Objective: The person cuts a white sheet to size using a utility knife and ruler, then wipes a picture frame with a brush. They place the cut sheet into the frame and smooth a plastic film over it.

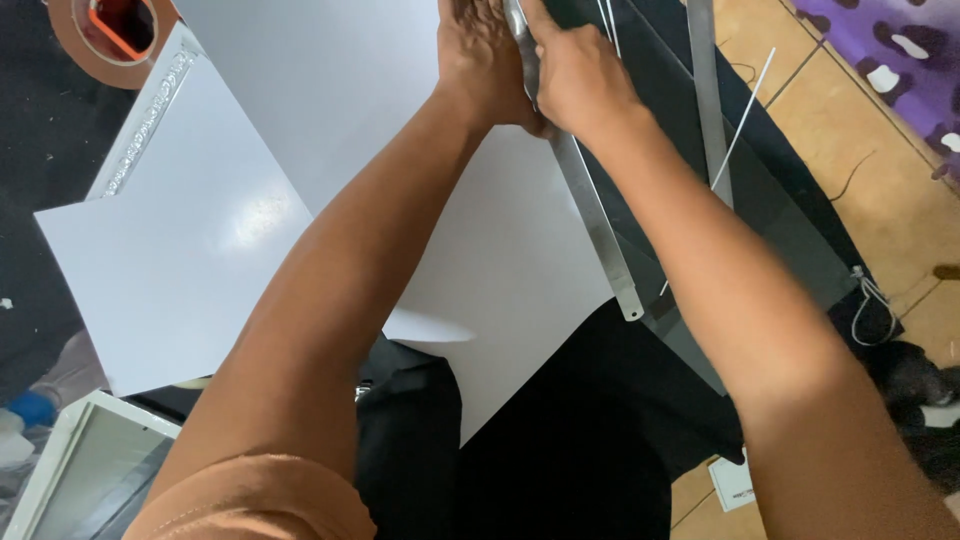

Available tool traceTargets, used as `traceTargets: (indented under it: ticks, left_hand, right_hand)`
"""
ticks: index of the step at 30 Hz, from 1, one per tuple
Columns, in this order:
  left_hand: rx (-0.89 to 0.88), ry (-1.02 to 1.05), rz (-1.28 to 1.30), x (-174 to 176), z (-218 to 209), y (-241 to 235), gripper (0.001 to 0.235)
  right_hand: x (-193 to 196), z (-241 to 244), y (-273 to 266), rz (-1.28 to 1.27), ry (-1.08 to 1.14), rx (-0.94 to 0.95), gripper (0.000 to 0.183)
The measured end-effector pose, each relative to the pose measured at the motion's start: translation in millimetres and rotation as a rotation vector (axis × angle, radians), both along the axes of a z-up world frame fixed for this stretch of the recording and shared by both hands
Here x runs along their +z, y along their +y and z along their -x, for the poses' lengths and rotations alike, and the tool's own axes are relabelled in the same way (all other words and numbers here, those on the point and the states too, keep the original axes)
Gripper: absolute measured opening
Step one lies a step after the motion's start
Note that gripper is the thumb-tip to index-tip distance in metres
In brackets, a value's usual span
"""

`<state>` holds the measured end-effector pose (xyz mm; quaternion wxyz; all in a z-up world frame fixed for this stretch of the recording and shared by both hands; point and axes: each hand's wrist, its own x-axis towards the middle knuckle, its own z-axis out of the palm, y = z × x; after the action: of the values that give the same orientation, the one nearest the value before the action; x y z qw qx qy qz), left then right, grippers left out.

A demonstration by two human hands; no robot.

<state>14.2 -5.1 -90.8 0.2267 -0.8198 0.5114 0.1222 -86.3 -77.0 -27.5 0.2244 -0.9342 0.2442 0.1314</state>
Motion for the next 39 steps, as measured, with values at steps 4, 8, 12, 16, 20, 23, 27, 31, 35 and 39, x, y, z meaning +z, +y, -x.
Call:
traceTargets:
  ticks: [4,8,12,16,20,23,27,31,35,39]
  left_hand:
    - [-0.028,0.030,-0.098,21.0,0.3,-2.6,0.136]
    - [-0.027,0.078,-0.056,25.1,2.9,-1.6,0.101]
    - [0.019,0.169,0.017,20.1,5.9,0.7,0.091]
    - [-0.007,0.155,-0.066,23.7,3.2,-4.9,0.098]
    - [0.013,0.179,-0.099,24.5,1.0,-7.5,0.098]
    - [0.017,0.190,-0.115,26.3,0.1,-11.1,0.102]
    - [0.036,0.202,-0.046,14.0,2.2,-9.3,0.104]
    - [0.090,0.260,0.051,3.4,7.7,-3.4,0.102]
    - [0.250,0.481,0.199,2.6,12.9,1.5,0.094]
    - [0.182,0.412,0.060,0.6,5.0,-8.8,0.096]
  right_hand:
    - [-9.9,33.6,2.9,0.021,-0.003,0.043,0.063]
    - [8.2,71.9,18.1,-0.026,0.122,0.013,0.065]
    - [-0.8,110.6,25.4,-0.077,0.157,-0.026,0.070]
    - [-9.0,117.2,27.3,-0.116,0.151,-0.065,0.072]
    - [-11.6,118.0,29.1,-0.046,0.135,-0.050,0.076]
    - [-9.4,116.9,30.2,-0.049,0.129,-0.057,0.076]
    - [-8.3,126.5,34.9,-0.055,0.155,-0.054,0.079]
    - [8.2,160.2,48.9,-0.076,0.237,-0.066,0.076]
    - [7.5,191.1,58.2,-0.156,0.370,-0.148,0.075]
    - [1.6,198.7,59.4,-0.135,0.318,-0.144,0.074]
